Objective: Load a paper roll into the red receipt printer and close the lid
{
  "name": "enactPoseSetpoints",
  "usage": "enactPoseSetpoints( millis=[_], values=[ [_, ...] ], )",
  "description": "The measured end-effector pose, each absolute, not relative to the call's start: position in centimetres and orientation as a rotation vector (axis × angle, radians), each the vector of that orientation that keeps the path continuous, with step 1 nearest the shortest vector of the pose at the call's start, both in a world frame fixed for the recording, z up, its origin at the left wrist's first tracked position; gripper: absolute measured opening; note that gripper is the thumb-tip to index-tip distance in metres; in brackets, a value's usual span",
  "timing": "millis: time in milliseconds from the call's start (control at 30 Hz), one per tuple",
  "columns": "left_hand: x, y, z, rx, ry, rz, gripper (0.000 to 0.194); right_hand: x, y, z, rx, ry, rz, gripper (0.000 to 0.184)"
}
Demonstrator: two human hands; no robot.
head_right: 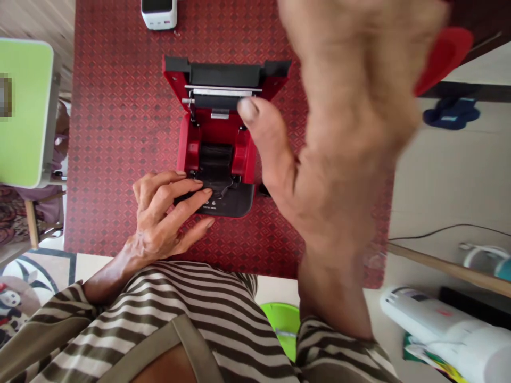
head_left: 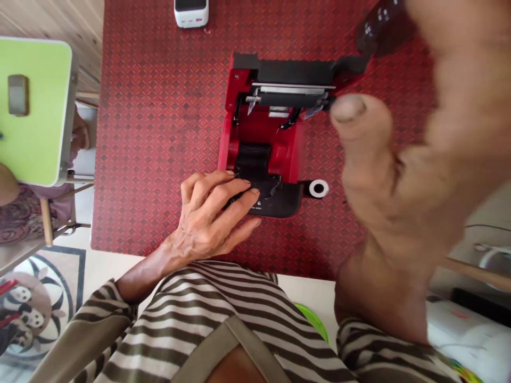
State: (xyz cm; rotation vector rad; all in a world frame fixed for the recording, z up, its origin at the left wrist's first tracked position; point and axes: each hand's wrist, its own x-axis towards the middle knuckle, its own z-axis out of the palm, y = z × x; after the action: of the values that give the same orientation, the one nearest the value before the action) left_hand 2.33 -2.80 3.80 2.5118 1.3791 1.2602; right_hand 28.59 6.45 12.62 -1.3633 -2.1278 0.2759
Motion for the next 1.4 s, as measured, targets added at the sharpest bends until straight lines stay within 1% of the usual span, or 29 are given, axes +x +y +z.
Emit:
enactPoseSetpoints(
  millis=[33, 67, 133, 233, 333, 533, 733, 867, 967, 1067, 1200, 1300, 1400],
  values=[
    [2.4, -2.8, 3.8, 2.512, 1.378, 1.261, 0.028, 28.0, 7.3, 12.5, -1.308, -2.191, 0.166, 0.074],
    [2.5, -2.8, 3.9, 2.512, 1.376, 1.259, 0.027, 27.3, 7.9, 12.3, -1.257, -2.191, 0.098, 0.074],
    [2.7, -2.9, 4.0, 2.519, 1.370, 1.247, 0.027, 26.2, 8.1, 11.9, -1.212, -2.196, 0.016, 0.066],
    [2.8, -2.9, 4.1, 2.540, 1.373, 1.232, 0.027, 25.7, 6.5, 11.8, -1.270, -2.158, 0.001, 0.055],
    [2.8, -3.1, 4.1, 2.555, 1.411, 1.233, 0.025, 26.2, 4.3, 11.8, -1.324, -2.182, 0.088, 0.046],
    [2.8, -3.5, 3.8, 2.582, 1.475, 1.221, 0.027, 26.8, 2.5, 9.9, -1.098, -2.197, 0.117, 0.024],
    [2.8, -3.8, 3.4, 2.565, 1.513, 1.233, 0.029, 27.0, 1.4, 8.0, -1.015, -2.244, 0.076, 0.025],
    [2.5, -3.7, 2.7, 2.511, 1.510, 1.206, 0.036, 26.7, 1.0, 7.4, -1.028, -2.211, 0.018, 0.026],
    [2.2, -3.4, 2.1, 2.504, 1.495, 1.207, 0.042, 26.6, 0.8, 7.4, -1.034, -2.241, 0.033, 0.030],
    [1.7, -3.2, 1.5, 2.440, 1.489, 1.229, 0.052, 26.8, 0.7, 7.6, -1.048, -2.252, 0.067, 0.037],
    [1.2, -2.8, 0.9, 2.214, 1.510, 1.138, 0.075, 26.8, 0.3, 7.6, -1.054, -2.280, 0.079, 0.040],
    [1.1, -2.5, 0.5, 2.223, 1.469, 1.155, 0.082, 26.6, 0.0, 7.0, -1.062, -2.262, 0.048, 0.040],
    [1.1, -2.4, 0.6, 2.319, 1.435, 1.260, 0.089, 26.4, -0.2, 6.8, -1.068, -2.236, 0.021, 0.040]
  ],
)
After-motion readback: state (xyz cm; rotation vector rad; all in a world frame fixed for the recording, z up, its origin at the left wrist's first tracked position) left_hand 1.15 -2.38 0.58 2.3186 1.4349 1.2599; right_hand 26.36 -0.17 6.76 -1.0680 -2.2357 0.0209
